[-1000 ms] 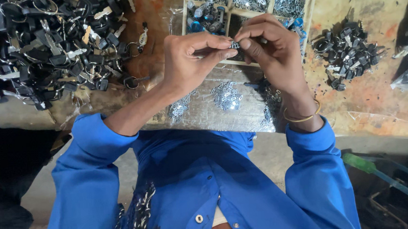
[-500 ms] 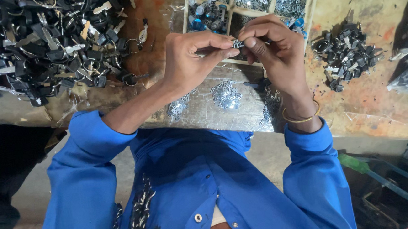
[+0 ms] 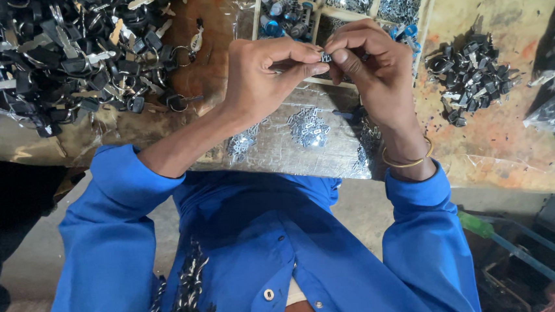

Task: The person assembles padlocks at a workbench. They pick small pin tumbler and spring components from a compartment tray, insert them by hand into padlock cylinder bodies, and place finished assemblies with the piles of padlock bodies and keys on the table, repeating the cycle.

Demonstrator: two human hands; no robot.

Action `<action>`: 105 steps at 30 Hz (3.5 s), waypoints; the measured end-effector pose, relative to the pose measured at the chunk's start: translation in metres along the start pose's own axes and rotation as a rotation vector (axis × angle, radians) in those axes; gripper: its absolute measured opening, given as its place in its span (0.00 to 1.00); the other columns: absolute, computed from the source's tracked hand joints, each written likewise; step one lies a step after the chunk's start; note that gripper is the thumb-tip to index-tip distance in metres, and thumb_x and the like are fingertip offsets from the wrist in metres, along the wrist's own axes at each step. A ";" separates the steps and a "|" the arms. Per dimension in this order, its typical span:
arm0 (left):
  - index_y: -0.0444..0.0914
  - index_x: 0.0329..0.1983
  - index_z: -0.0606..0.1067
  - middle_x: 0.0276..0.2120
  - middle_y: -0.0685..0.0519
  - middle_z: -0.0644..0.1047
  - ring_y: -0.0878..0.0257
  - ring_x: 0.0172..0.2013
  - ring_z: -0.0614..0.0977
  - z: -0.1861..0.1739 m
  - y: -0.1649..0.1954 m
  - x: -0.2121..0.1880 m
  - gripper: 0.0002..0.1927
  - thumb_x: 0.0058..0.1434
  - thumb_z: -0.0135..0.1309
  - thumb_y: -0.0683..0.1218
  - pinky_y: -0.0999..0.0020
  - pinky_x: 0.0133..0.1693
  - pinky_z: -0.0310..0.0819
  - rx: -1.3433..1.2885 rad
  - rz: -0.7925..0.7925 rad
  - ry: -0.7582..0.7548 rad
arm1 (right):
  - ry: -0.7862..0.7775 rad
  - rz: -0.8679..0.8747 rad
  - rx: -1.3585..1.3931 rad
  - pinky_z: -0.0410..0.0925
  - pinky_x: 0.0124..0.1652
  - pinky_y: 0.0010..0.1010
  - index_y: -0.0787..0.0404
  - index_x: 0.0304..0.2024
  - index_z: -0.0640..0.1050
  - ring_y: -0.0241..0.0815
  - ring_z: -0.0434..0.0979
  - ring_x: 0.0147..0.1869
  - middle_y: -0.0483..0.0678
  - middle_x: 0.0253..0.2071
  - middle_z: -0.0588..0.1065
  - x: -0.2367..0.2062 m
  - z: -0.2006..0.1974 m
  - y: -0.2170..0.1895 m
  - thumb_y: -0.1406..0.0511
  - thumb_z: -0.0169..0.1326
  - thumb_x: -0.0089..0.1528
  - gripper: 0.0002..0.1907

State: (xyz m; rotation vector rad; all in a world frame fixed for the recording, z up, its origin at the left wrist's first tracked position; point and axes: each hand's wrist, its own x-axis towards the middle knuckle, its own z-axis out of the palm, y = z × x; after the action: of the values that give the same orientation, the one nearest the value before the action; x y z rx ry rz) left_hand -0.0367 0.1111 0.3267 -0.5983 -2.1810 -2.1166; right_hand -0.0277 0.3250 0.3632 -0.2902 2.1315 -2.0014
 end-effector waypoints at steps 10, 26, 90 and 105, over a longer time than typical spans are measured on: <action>0.32 0.41 0.82 0.41 0.46 0.85 0.60 0.43 0.89 -0.002 -0.004 -0.001 0.06 0.61 0.67 0.34 0.70 0.45 0.87 -0.021 0.019 0.015 | 0.112 0.046 0.061 0.78 0.44 0.29 0.71 0.47 0.79 0.38 0.81 0.46 0.51 0.53 0.74 -0.001 0.001 -0.002 0.77 0.57 0.70 0.04; 0.33 0.40 0.83 0.40 0.46 0.85 0.60 0.43 0.89 0.000 -0.002 -0.003 0.06 0.62 0.69 0.36 0.70 0.44 0.87 0.064 0.096 0.029 | 0.122 -0.037 -0.162 0.80 0.51 0.29 0.72 0.51 0.79 0.38 0.81 0.53 0.53 0.56 0.74 -0.009 0.012 -0.006 0.77 0.55 0.74 0.05; 0.30 0.53 0.79 0.47 0.45 0.83 0.63 0.46 0.86 -0.020 0.029 -0.234 0.13 0.65 0.63 0.34 0.71 0.46 0.85 -0.054 -0.377 0.137 | 0.183 -0.145 -0.851 0.61 0.57 0.39 0.54 0.47 0.83 0.40 0.77 0.47 0.40 0.43 0.79 -0.180 0.122 0.042 0.73 0.68 0.62 0.13; 0.34 0.53 0.80 0.49 0.46 0.83 0.64 0.42 0.88 -0.014 0.022 -0.231 0.15 0.64 0.66 0.36 0.75 0.35 0.83 0.081 -0.327 0.095 | 0.210 0.025 -0.573 0.63 0.51 0.31 0.62 0.48 0.82 0.40 0.74 0.46 0.48 0.43 0.77 -0.166 0.148 0.029 0.75 0.62 0.64 0.11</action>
State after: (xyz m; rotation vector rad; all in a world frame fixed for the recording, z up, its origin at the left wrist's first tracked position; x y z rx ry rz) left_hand 0.1803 0.0414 0.2800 -0.1372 -2.4353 -2.1304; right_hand 0.1732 0.2315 0.3278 -0.1364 2.7947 -1.4169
